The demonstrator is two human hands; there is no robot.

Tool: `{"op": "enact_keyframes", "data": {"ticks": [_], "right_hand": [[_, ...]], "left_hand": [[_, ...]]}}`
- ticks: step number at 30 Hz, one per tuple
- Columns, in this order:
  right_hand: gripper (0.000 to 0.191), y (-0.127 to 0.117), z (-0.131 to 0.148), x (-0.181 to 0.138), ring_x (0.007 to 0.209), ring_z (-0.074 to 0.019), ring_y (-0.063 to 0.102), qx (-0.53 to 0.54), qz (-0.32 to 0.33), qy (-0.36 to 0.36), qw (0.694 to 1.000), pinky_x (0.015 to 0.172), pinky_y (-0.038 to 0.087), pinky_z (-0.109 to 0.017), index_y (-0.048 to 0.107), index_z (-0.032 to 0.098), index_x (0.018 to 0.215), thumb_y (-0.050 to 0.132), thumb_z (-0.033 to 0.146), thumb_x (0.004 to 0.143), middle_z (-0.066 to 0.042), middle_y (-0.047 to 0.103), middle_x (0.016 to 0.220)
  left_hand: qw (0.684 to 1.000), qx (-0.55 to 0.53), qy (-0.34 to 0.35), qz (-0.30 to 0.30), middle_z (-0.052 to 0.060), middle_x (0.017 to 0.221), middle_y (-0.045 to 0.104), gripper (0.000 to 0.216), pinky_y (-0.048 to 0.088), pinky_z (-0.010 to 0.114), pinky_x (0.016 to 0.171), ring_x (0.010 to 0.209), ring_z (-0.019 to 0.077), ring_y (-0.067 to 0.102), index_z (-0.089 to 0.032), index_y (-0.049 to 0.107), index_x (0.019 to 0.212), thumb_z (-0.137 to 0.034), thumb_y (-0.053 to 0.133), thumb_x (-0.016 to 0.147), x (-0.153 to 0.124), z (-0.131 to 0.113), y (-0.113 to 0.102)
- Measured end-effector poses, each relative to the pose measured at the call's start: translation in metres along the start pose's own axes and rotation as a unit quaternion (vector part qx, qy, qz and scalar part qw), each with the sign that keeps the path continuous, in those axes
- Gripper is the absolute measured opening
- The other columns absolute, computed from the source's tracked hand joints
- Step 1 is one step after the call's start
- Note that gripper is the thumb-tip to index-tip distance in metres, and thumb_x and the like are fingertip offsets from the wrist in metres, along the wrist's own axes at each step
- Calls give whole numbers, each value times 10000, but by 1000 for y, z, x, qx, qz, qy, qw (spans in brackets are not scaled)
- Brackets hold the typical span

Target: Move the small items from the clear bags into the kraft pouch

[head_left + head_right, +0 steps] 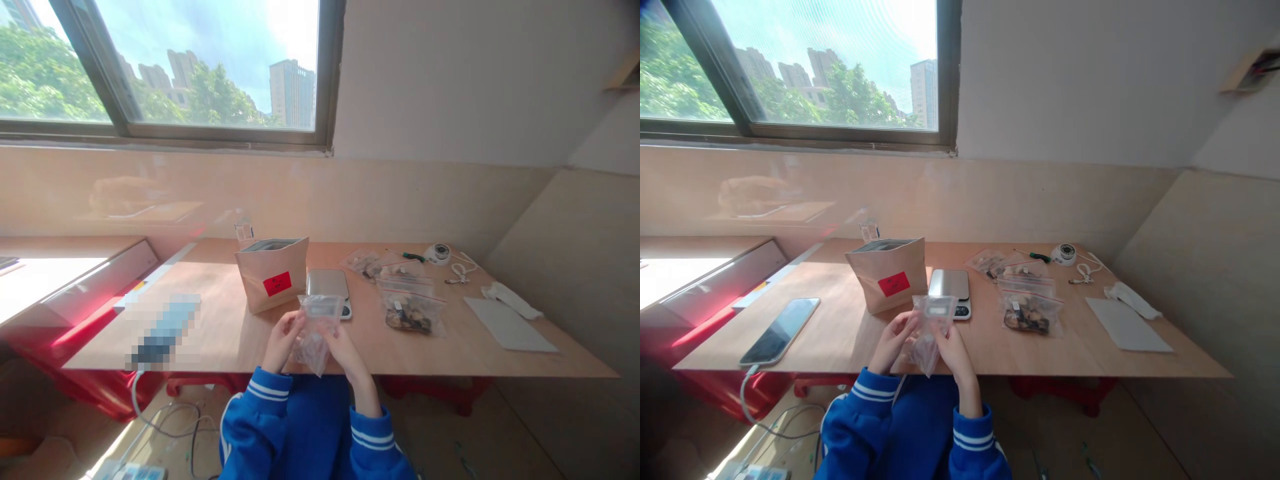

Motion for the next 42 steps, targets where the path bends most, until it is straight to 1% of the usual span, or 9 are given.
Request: {"op": "enact_keyframes", "data": {"ticks": [5,12,17,21,26,30,34,39,42], "right_hand": [[448,-4,-2,-3,647,-158,620,28,1,-5,1000,609,474,-257,611,157,972,766,409,636,-17,675,761],[525,-5,-5,1,592,-139,580,54,-48,-4,997,542,451,-245,581,157,984,812,332,546,-11,666,736],[518,2,-8,6,541,-130,552,48,-36,-4,998,511,421,-236,575,167,952,806,348,526,10,644,665],[489,-40,1,7,616,-157,570,-43,-97,-38,994,494,401,-234,571,160,1032,687,449,655,-49,654,789],[390,-146,28,-17,1033,-304,528,-305,-379,-175,856,793,445,-416,597,147,1011,531,418,737,-173,580,1077],[512,-165,24,-31,1196,-396,402,-490,-456,-160,725,909,346,-522,542,121,1199,559,335,734,-241,395,1331],[504,-150,15,-33,1118,-388,462,-560,-452,-105,687,862,368,-490,498,145,1292,514,319,819,-236,369,1375],[400,-144,22,-35,1038,-350,503,-558,-479,-90,672,818,382,-430,576,162,1181,536,334,823,-201,462,1287],[351,-149,25,-34,993,-346,513,-544,-497,-90,670,776,385,-419,602,155,1091,543,354,809,-196,495,1215]], "left_hand": [[999,25,35,-12,22,690,656,427,389,196,449,503,92,516,-144,694,892,-471,740,620,-2,-1,0],[991,37,95,-83,86,876,714,355,470,325,849,887,217,623,-150,720,800,-471,717,648,-2,-7,-16],[989,63,56,-124,84,811,707,387,500,307,719,810,220,633,-137,718,821,-475,713,631,2,-5,-28],[983,114,37,-139,56,670,669,428,476,274,576,670,201,618,-134,703,816,-507,702,607,5,-7,-51],[963,200,-3,-181,62,761,636,571,448,287,464,508,155,546,-123,622,1050,-520,619,640,6,-1,-106],[894,386,46,-221,183,1062,572,637,497,468,785,969,306,591,-80,500,1220,-438,551,696,-4,-12,-125],[806,557,108,-165,206,1334,419,661,308,551,1027,1306,379,327,-136,449,1314,-438,544,735,-14,-15,-108],[802,592,77,11,132,1402,445,501,283,524,1049,1348,363,306,-254,566,1242,-345,551,749,-8,20,-80],[798,602,16,22,157,1427,423,537,282,529,1045,1349,386,302,-235,561,1274,-354,560,751,3,36,-72]]}}
Point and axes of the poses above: each hand's wrist, its own x-axis towards the middle knuckle, its own y-axis out of the palm, z = x × y, the point moved 7 cm from there along x, towards the middle knuckle
